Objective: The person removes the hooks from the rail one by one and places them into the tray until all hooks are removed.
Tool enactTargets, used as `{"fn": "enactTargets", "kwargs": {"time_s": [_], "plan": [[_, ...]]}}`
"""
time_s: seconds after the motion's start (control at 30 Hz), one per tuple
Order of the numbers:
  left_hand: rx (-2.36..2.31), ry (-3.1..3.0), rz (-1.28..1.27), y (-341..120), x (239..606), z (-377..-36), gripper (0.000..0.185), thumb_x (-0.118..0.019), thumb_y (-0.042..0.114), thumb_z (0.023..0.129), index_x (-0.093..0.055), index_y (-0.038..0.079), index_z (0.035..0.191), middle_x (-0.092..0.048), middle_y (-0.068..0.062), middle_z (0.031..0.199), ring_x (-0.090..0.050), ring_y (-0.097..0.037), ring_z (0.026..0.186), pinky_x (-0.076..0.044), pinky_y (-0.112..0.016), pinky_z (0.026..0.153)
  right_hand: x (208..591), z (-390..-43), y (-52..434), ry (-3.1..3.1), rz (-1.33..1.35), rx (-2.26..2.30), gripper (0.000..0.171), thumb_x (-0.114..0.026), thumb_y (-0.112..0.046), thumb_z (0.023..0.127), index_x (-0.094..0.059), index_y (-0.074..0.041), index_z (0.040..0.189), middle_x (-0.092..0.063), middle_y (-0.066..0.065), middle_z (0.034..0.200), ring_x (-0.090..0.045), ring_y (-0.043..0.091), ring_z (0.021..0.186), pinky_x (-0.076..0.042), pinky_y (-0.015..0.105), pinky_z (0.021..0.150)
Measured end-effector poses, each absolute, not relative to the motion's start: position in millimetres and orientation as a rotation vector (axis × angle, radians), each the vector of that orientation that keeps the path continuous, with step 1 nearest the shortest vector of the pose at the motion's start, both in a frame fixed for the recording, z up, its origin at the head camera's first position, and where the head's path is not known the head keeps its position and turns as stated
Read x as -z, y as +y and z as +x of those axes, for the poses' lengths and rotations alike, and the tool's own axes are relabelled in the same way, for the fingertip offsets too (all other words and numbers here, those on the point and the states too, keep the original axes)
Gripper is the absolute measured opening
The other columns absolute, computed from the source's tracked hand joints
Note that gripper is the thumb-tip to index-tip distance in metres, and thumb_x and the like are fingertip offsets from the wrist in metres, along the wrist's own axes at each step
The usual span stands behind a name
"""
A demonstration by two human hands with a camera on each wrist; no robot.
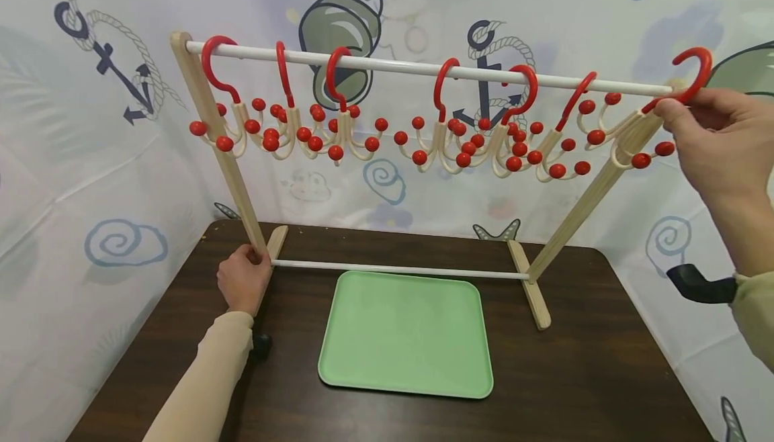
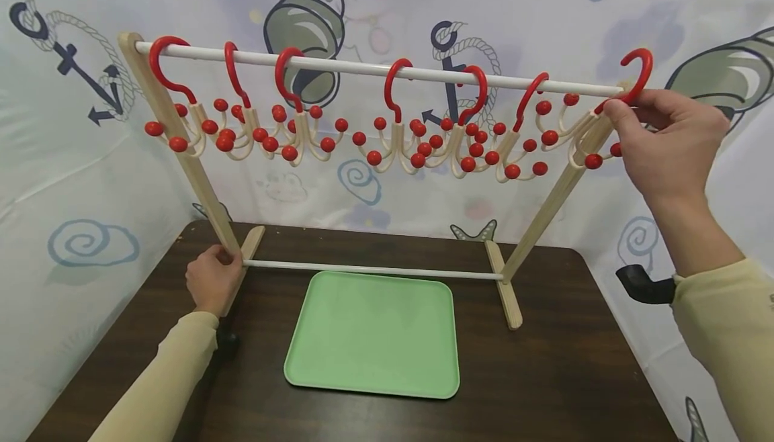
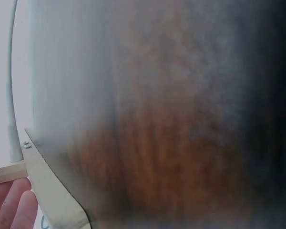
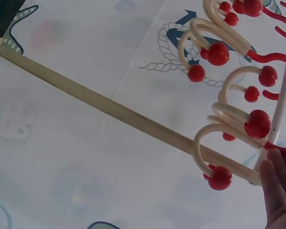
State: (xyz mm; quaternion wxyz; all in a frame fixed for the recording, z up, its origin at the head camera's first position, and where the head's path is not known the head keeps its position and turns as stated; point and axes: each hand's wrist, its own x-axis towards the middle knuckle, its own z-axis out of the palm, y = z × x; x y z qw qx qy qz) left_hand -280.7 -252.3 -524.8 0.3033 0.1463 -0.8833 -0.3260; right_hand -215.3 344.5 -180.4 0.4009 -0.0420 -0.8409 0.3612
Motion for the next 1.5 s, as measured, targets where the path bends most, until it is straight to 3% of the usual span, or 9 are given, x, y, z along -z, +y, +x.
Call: {"fn": "enactTargets", "kwargs": {"time_s": [0.27, 0.43, 0.67, 0.9, 1.2, 1.3, 1.5], "plan": [[0.858, -2.342, 0.405, -251.5, 522.7, -277.2, 0.02, -0.068, 0.023, 0.087, -0.069, 0.003, 0.087, -0.067, -0.015, 0.074, -0.062, -0.038, 0.068, -0.044, -0.055, 0.066, 194.6, -224.9, 348.8, -2.208, -0.013, -1.172, 0.037, -0.07, -0.027, 0.089, -0.069, -0.013, 0.124, -0.068, -0.021, 0.094, -0.064, -0.006, 0.078, -0.045, 0.013, 0.083], [0.873, -2.347, 0.394, -249.1, 520.2, -276.1, 0.022, -0.068, 0.023, 0.088, -0.069, 0.001, 0.09, -0.067, -0.017, 0.076, -0.062, -0.037, 0.068, -0.044, -0.055, 0.066, 195.6, -220.8, 344.5, -2.167, 0.012, -1.11, 0.034, -0.07, -0.025, 0.09, -0.07, -0.013, 0.123, -0.071, -0.016, 0.102, -0.063, -0.007, 0.081, -0.045, 0.015, 0.086], [0.878, -2.361, 0.44, -248.9, 523.4, -279.4, 0.026, -0.067, 0.027, 0.089, -0.069, 0.001, 0.093, -0.067, -0.017, 0.078, -0.062, -0.039, 0.071, -0.043, -0.056, 0.068, 181.9, -217.1, 337.8, -2.057, 0.107, -1.217, 0.032, -0.07, -0.016, 0.09, -0.07, -0.007, 0.12, -0.071, -0.005, 0.108, -0.066, -0.001, 0.087, -0.046, 0.012, 0.079], [0.863, -2.369, 0.43, -249.8, 523.9, -279.7, 0.027, -0.067, 0.027, 0.088, -0.07, 0.001, 0.094, -0.067, -0.018, 0.077, -0.062, -0.039, 0.07, -0.043, -0.056, 0.067, 183.6, -192.9, 329.1, -2.136, -0.067, -1.033, 0.033, -0.07, -0.025, 0.091, -0.07, -0.013, 0.121, -0.068, -0.02, 0.096, -0.062, -0.009, 0.08, -0.043, 0.011, 0.083], [0.881, -2.369, 0.428, -250.7, 520.4, -279.5, 0.027, -0.066, 0.026, 0.088, -0.07, 0.001, 0.095, -0.068, -0.017, 0.079, -0.062, -0.038, 0.071, -0.043, -0.055, 0.066, 207.1, -159.1, 334.7, -2.279, -0.153, -0.883, 0.04, -0.066, -0.033, 0.093, -0.066, -0.016, 0.129, -0.067, -0.016, 0.117, -0.056, -0.014, 0.088, -0.041, 0.008, 0.077], [0.879, -2.372, 0.416, -251.0, 519.9, -280.2, 0.027, -0.066, 0.027, 0.088, -0.07, 0.001, 0.094, -0.068, -0.017, 0.078, -0.062, -0.038, 0.07, -0.043, -0.055, 0.065, 219.2, -149.1, 334.9, -2.295, -0.118, -0.857, 0.04, -0.069, -0.03, 0.091, -0.067, -0.01, 0.126, -0.068, -0.016, 0.113, -0.056, -0.017, 0.085, -0.041, 0.006, 0.069], [0.898, -2.387, 0.427, -252.6, 518.2, -277.1, 0.028, -0.065, 0.027, 0.089, -0.07, 0.0, 0.095, -0.068, -0.018, 0.079, -0.063, -0.038, 0.071, -0.043, -0.055, 0.067, 253.1, -136.6, 326.3, -2.321, 0.061, -0.933, 0.028, -0.072, -0.013, 0.089, -0.07, 0.004, 0.11, -0.065, -0.031, 0.088, -0.061, -0.014, 0.077, -0.044, 0.008, 0.066]]}}
